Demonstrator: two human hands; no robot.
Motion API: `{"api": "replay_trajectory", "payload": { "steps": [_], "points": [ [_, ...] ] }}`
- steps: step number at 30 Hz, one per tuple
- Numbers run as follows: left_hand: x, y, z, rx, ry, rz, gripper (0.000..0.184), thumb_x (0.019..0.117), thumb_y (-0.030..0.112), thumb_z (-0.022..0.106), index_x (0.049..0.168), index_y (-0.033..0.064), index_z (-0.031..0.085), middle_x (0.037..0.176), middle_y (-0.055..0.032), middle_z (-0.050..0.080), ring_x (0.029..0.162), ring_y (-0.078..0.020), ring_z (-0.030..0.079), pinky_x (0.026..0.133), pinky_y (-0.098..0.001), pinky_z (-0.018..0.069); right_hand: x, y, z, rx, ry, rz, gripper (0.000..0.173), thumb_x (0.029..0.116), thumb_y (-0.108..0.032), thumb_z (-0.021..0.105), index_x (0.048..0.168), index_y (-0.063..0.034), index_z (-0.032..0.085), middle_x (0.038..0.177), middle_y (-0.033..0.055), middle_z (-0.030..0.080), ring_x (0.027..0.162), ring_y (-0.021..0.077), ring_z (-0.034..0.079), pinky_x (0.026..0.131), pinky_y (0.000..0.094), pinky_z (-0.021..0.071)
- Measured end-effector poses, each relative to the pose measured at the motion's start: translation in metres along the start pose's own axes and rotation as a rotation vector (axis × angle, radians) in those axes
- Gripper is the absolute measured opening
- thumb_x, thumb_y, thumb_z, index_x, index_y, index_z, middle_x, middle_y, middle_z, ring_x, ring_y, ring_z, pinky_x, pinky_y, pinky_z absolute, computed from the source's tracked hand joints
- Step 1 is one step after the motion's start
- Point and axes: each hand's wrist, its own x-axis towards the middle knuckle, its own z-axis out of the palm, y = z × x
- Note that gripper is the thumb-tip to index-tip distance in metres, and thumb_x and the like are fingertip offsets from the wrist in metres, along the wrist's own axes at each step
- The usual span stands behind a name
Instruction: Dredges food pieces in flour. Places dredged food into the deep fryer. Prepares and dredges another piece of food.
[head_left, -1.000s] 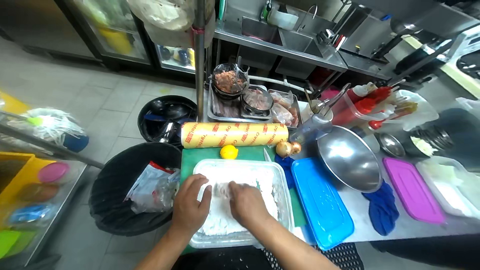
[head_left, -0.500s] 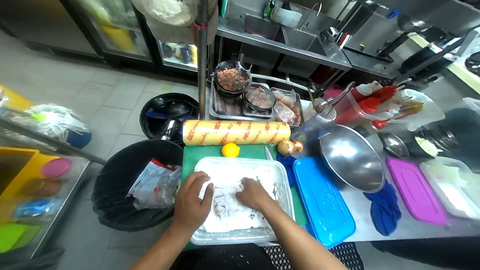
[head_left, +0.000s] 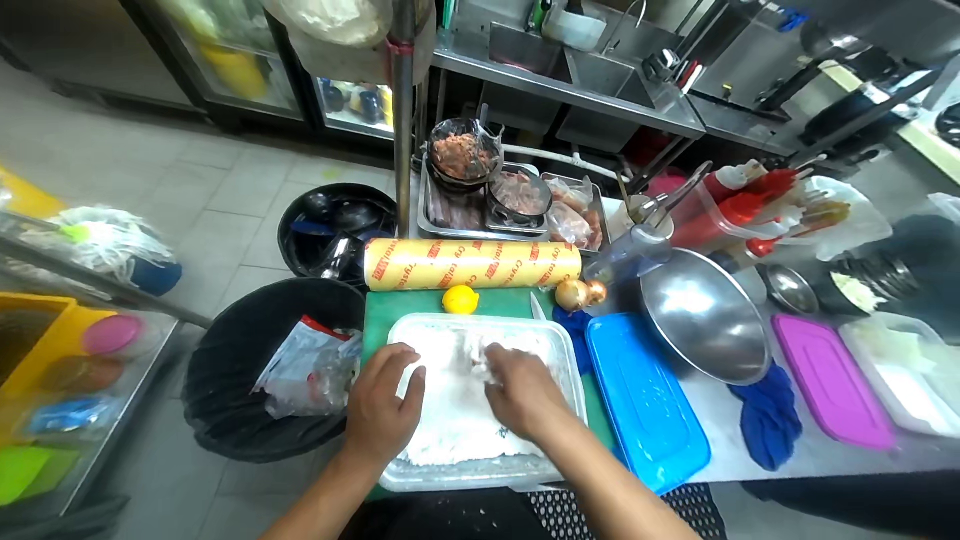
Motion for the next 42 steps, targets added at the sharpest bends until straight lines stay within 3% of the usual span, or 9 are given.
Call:
{"api": "replay_trajectory", "payload": {
  "steps": [5,10,14,20,25,29,33,39,42],
  "points": [
    [0.000,-0.001,0.000,0.004,0.008,-0.007,0.031,0.0982,0.033,0.056,0.106,0.0111,0.075,0.114,-0.0037,0.070,0.106,-0.0132,0.067,0.090,-0.0335,0.0578,0.005,-0.004,0.075,-0.181,-0.191,-0.106,0.035,0.0914,-0.016,0.063,0.126,-0.0109,0.065,0.119,0.0157,0.070,0.118,0.0385,0.064,0.099,0.0613,0.0512],
    [-0.001,0.000,0.000,-0.004,-0.003,-0.012,0.031,0.0982,0.032,0.056,0.107,0.0099,0.075,0.115,-0.0049,0.070,0.108,-0.0146,0.067,0.091,-0.0352,0.0581,0.004,-0.003,0.066,-0.182,-0.410,-0.122,0.058,0.0881,-0.028,0.071,0.143,-0.0158,0.057,0.140,0.0164,0.061,0.134,0.0410,0.053,0.105,0.0681,0.0447],
    [-0.002,0.000,-0.001,-0.010,0.009,-0.022,0.031,0.0979,0.033,0.056,0.106,0.0102,0.075,0.115,-0.0049,0.070,0.107,-0.0144,0.067,0.091,-0.0353,0.0584,0.004,0.011,0.031,0.043,-0.245,0.015,0.043,0.0921,-0.033,0.068,0.131,-0.0128,0.065,0.117,0.0147,0.072,0.113,0.0338,0.068,0.097,0.0600,0.0530],
    [-0.002,-0.001,0.001,-0.002,0.008,-0.016,0.031,0.0981,0.033,0.055,0.107,0.0108,0.075,0.116,-0.0047,0.070,0.107,-0.0145,0.067,0.088,-0.0355,0.0589,-0.003,0.036,0.032,0.067,-0.175,0.206,0.046,0.0930,-0.032,0.065,0.136,-0.0151,0.066,0.132,0.0098,0.068,0.124,0.0273,0.064,0.106,0.0546,0.0499],
    [-0.002,0.000,-0.001,-0.002,-0.002,-0.009,0.031,0.0979,0.031,0.055,0.107,0.0093,0.075,0.116,-0.0051,0.070,0.107,-0.0151,0.067,0.089,-0.0363,0.0586,-0.005,0.044,0.040,-0.178,-0.242,0.425,0.052,0.0917,-0.027,0.065,0.138,-0.0038,0.059,0.139,0.0210,0.059,0.124,0.0398,0.060,0.101,0.0594,0.0514],
    [-0.001,0.001,-0.001,0.003,-0.020,-0.015,0.032,0.0981,0.032,0.054,0.107,0.0098,0.075,0.117,-0.0048,0.069,0.108,-0.0147,0.066,0.091,-0.0366,0.0580,-0.012,0.045,0.052,-0.046,-0.260,0.392,0.026,0.0924,-0.018,0.063,0.113,-0.0041,0.069,0.114,0.0185,0.070,0.110,0.0352,0.067,0.094,0.0570,0.0541],
    [-0.004,0.000,0.000,0.010,0.005,-0.022,0.032,0.0979,0.032,0.055,0.108,0.0097,0.075,0.116,-0.0047,0.069,0.108,-0.0137,0.066,0.090,-0.0355,0.0578,-0.016,0.036,0.024,0.386,-0.178,0.321,0.022,0.0865,-0.020,0.069,0.106,-0.0106,0.074,0.087,0.0058,0.071,0.077,0.0191,0.068,0.073,0.0451,0.0572],
    [-0.002,0.000,-0.001,0.005,-0.012,-0.005,0.032,0.0978,0.032,0.055,0.108,0.0090,0.075,0.118,-0.0064,0.069,0.108,-0.0162,0.067,0.089,-0.0386,0.0585,0.020,0.021,0.041,0.219,-0.088,0.478,0.056,0.0895,-0.038,0.070,0.137,-0.0082,0.061,0.123,0.0168,0.069,0.115,0.0332,0.066,0.099,0.0573,0.0526],
    [-0.002,0.001,-0.001,-0.029,0.007,-0.019,0.031,0.0978,0.031,0.056,0.108,0.0084,0.075,0.119,-0.0062,0.068,0.108,-0.0149,0.066,0.090,-0.0367,0.0583,0.035,0.012,0.061,0.353,-0.087,0.493,0.047,0.0874,-0.037,0.074,0.120,-0.0039,0.064,0.109,0.0171,0.070,0.102,0.0320,0.069,0.089,0.0549,0.0554]
  ]
}}
